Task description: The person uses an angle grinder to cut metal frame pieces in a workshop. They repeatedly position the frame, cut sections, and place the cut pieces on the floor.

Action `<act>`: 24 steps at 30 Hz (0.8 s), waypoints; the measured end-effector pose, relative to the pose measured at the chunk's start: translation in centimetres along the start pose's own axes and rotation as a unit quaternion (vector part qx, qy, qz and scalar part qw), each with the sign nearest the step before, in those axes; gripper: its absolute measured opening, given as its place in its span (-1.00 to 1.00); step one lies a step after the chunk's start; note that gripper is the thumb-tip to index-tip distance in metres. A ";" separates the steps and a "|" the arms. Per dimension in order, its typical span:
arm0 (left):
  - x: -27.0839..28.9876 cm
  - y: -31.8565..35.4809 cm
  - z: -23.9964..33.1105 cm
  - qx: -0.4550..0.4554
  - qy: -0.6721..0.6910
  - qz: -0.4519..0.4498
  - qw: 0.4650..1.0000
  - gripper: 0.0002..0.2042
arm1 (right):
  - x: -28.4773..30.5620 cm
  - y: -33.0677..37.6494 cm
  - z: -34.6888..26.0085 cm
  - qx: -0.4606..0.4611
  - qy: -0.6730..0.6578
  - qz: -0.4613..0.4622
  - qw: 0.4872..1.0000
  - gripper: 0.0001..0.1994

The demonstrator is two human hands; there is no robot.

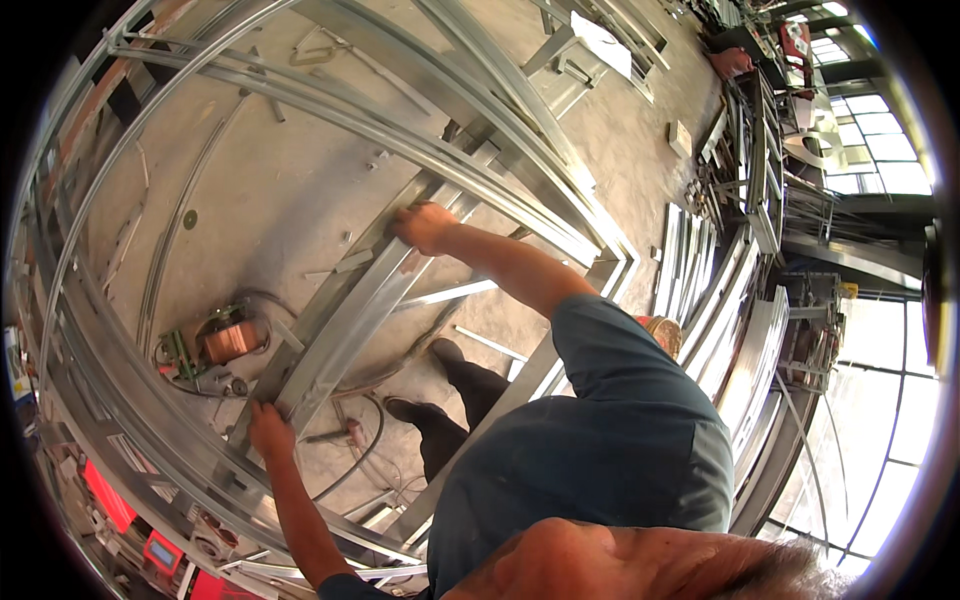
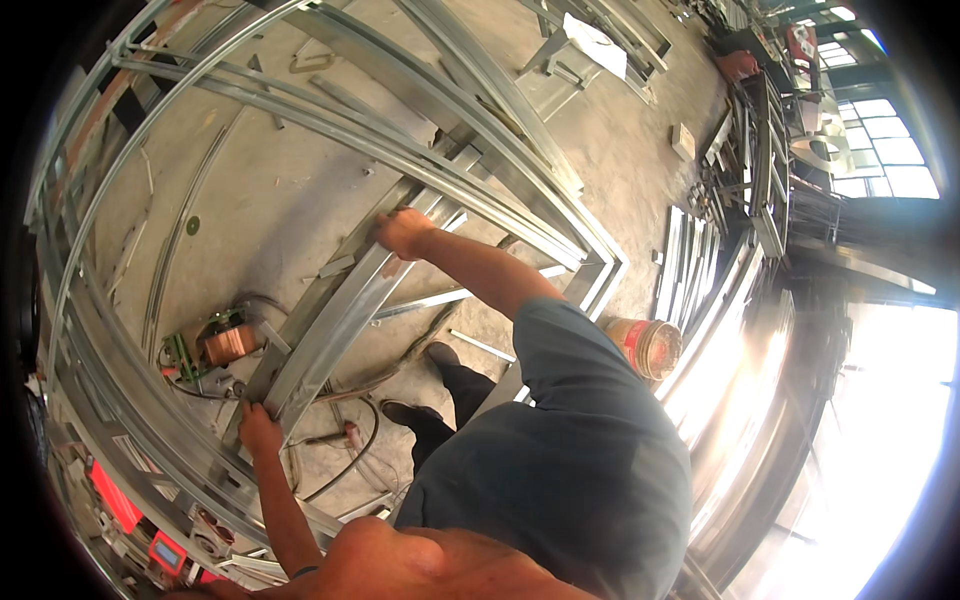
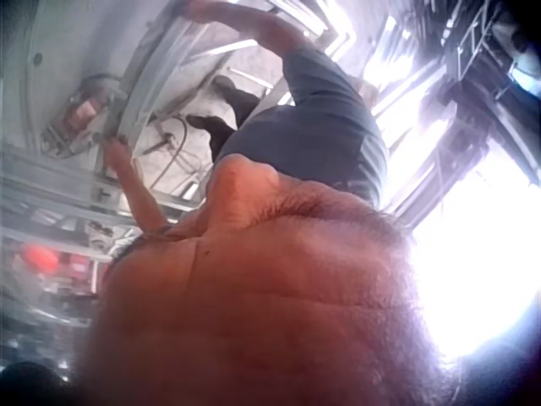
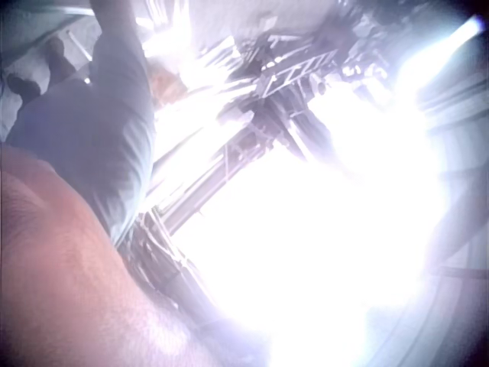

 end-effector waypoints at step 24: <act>3.9 3.0 6.0 0.118 -0.026 0.020 0.992 -0.39 | -1.8 -0.8 0.9 -0.007 -0.015 0.007 1.000 -0.47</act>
Point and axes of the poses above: each hand's wrist, its own y-axis away from the middle knuckle, its own x-axis out of the back of the hand, z = x × y, the point moved 1 cm from there along -y, towards the middle knuckle, and after that the axes turned 4 degrees about -x, right-handed, at the moved point
